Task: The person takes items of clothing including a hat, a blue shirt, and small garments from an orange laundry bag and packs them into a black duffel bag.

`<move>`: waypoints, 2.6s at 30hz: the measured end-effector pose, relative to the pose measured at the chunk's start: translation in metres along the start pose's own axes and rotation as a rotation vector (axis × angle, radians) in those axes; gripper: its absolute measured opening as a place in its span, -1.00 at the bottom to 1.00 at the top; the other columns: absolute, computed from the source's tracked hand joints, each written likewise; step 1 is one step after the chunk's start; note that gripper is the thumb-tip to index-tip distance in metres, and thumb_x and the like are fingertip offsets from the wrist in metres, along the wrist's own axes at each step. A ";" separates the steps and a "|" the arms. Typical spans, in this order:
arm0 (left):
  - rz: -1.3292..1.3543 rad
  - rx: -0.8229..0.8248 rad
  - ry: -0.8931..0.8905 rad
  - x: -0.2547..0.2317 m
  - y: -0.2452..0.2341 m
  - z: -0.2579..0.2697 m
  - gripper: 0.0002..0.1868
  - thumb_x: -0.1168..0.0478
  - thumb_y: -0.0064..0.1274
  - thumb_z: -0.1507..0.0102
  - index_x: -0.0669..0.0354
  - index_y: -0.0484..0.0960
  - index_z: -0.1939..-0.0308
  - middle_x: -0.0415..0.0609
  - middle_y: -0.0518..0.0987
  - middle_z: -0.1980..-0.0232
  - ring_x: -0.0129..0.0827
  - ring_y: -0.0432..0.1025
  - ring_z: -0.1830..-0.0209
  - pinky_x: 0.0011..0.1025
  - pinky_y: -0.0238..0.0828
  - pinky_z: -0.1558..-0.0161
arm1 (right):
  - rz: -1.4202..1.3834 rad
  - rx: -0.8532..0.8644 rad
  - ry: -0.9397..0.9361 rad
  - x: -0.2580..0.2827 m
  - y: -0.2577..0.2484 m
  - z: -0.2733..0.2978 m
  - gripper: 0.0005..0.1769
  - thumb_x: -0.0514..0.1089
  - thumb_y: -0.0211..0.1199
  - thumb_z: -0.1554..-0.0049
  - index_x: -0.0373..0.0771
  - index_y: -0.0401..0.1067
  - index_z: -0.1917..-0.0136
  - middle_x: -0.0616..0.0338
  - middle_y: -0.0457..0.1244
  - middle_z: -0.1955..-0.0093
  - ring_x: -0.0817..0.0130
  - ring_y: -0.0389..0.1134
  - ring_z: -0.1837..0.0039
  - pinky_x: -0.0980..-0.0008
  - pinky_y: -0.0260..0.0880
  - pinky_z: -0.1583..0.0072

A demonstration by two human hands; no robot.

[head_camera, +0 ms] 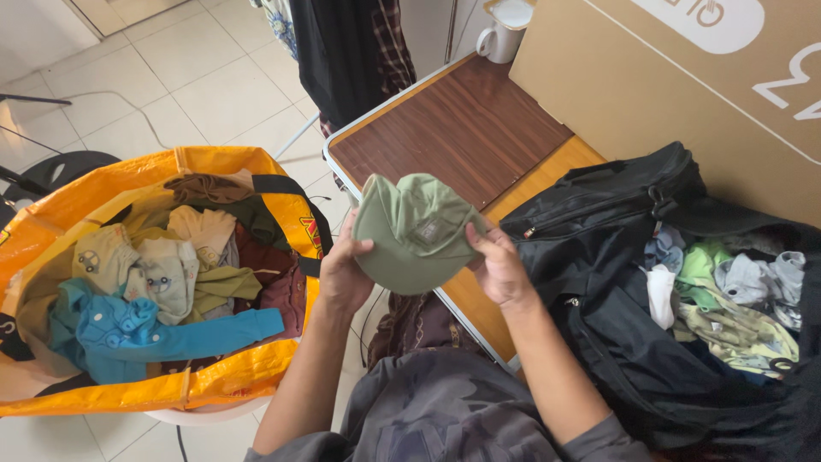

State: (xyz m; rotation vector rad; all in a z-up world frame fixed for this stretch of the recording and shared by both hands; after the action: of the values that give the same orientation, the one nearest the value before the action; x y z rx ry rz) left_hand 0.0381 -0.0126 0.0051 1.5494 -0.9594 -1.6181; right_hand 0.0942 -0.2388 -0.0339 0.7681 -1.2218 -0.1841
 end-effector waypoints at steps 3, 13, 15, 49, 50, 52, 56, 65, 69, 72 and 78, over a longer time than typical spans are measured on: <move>-0.324 -0.166 -0.089 0.001 -0.009 0.001 -0.40 0.23 0.02 -0.19 0.02 0.35 -0.35 -0.16 0.57 -0.17 -0.46 0.50 -0.14 -0.38 0.35 -0.21 | 0.107 0.012 0.025 0.008 -0.017 -0.003 -0.56 -0.09 0.29 -0.27 -0.35 0.42 -0.34 0.10 0.39 -0.18 0.34 0.40 -0.17 0.29 0.37 -0.26; -0.300 -0.046 0.192 0.020 -0.013 -0.008 -0.65 0.38 0.04 -0.38 0.31 0.45 -0.25 -0.04 0.62 -0.10 -0.42 0.49 -0.09 -0.43 0.40 -0.19 | -0.120 -0.016 -0.066 0.023 0.010 0.012 -0.49 0.07 0.22 -0.21 -0.24 0.39 -0.33 0.15 0.37 -0.24 0.37 0.42 -0.24 0.30 0.41 -0.27; -0.324 -0.069 0.233 0.019 -0.009 -0.007 -0.63 0.38 0.05 -0.38 0.26 0.42 -0.26 -0.03 0.61 -0.07 -0.40 0.50 -0.05 -0.41 0.42 -0.15 | 0.073 -0.013 -0.069 0.015 0.010 0.008 -0.63 -0.14 0.20 -0.29 -0.27 0.37 -0.34 0.16 0.33 -0.24 0.35 0.37 -0.26 0.28 0.36 -0.31; -0.119 0.050 0.018 0.016 -0.006 -0.006 -0.23 0.55 0.09 -0.21 0.16 0.20 -0.48 0.05 0.56 -0.19 -0.28 0.49 -0.17 -0.29 0.44 -0.19 | 0.041 0.072 -0.133 0.035 0.019 0.022 -0.40 -0.44 0.17 -0.11 -0.33 0.27 -0.43 0.12 0.33 -0.31 0.29 0.32 -0.38 0.24 0.25 -0.42; -0.109 0.076 0.061 0.014 -0.003 -0.002 -0.21 0.56 0.09 -0.21 0.15 0.18 -0.49 0.05 0.57 -0.18 -0.27 0.49 -0.17 -0.27 0.43 -0.21 | 0.059 0.060 -0.096 0.031 0.016 0.021 -0.39 -0.44 0.18 -0.11 -0.31 0.26 -0.44 0.12 0.32 -0.30 0.31 0.32 -0.36 0.25 0.24 -0.40; -0.098 0.104 0.104 0.009 0.002 0.003 -0.18 0.56 0.08 -0.20 0.14 0.16 -0.51 0.05 0.57 -0.17 -0.25 0.49 -0.17 -0.24 0.42 -0.24 | 0.078 0.046 -0.061 0.025 0.010 0.018 -0.38 -0.44 0.20 -0.12 -0.29 0.26 -0.45 0.13 0.31 -0.29 0.32 0.32 -0.35 0.26 0.23 -0.39; -0.194 0.146 0.025 0.009 0.003 0.003 -0.22 0.48 0.13 -0.18 0.17 0.22 -0.47 -0.04 0.56 -0.22 -0.34 0.47 -0.24 -0.32 0.35 -0.31 | 0.042 0.091 -0.126 0.025 0.003 0.017 -0.45 -0.41 0.21 -0.15 -0.35 0.30 -0.41 0.10 0.33 -0.29 0.30 0.33 -0.35 0.26 0.25 -0.39; -0.296 0.067 0.055 0.015 -0.024 -0.007 -0.59 0.33 0.13 -0.36 0.37 0.47 -0.26 0.00 0.62 -0.11 -0.37 0.50 -0.11 -0.37 0.35 -0.26 | 0.097 0.049 -0.155 0.026 -0.006 0.016 -0.56 -0.39 0.23 -0.19 -0.38 0.36 -0.35 0.07 0.37 -0.24 0.30 0.36 -0.29 0.28 0.28 -0.37; -0.117 0.124 0.032 0.016 -0.018 -0.007 -0.63 0.27 0.06 -0.39 0.36 0.47 -0.25 -0.02 0.63 -0.10 -0.39 0.51 -0.11 -0.38 0.37 -0.21 | -0.089 0.077 -0.082 0.018 -0.003 0.014 -0.58 -0.22 0.22 -0.26 -0.38 0.35 -0.36 0.06 0.35 -0.27 0.29 0.36 -0.32 0.28 0.27 -0.38; -0.082 0.091 -0.010 0.022 -0.013 -0.007 -0.54 0.15 0.03 -0.42 0.38 0.42 -0.31 0.04 0.61 -0.19 -0.29 0.50 -0.18 -0.30 0.36 -0.26 | -0.117 0.080 -0.103 0.020 -0.003 0.012 -0.56 -0.17 0.22 -0.28 -0.37 0.33 -0.38 0.05 0.34 -0.28 0.26 0.35 -0.32 0.24 0.26 -0.38; -0.195 0.252 -0.116 0.033 0.019 0.005 -0.16 0.26 0.17 -0.25 -0.10 0.06 -0.52 -0.05 0.46 -0.35 -0.20 0.39 -0.32 -0.09 0.32 -0.26 | -0.126 0.039 -0.251 0.042 0.002 0.026 -0.58 -0.23 0.13 -0.30 -0.36 0.32 -0.41 0.09 0.31 -0.33 0.29 0.30 -0.38 0.25 0.21 -0.44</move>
State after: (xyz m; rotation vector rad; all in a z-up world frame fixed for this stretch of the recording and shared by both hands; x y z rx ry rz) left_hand 0.0317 -0.0506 0.0051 1.7812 -1.1405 -1.7933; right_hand 0.0860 -0.2705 0.0034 0.8756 -1.4172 -0.3697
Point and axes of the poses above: each hand's wrist, its own z-axis away from the middle knuckle, its own y-axis out of the palm, x = y × z, the point moved 4 cm from there along -z, towards the middle knuckle
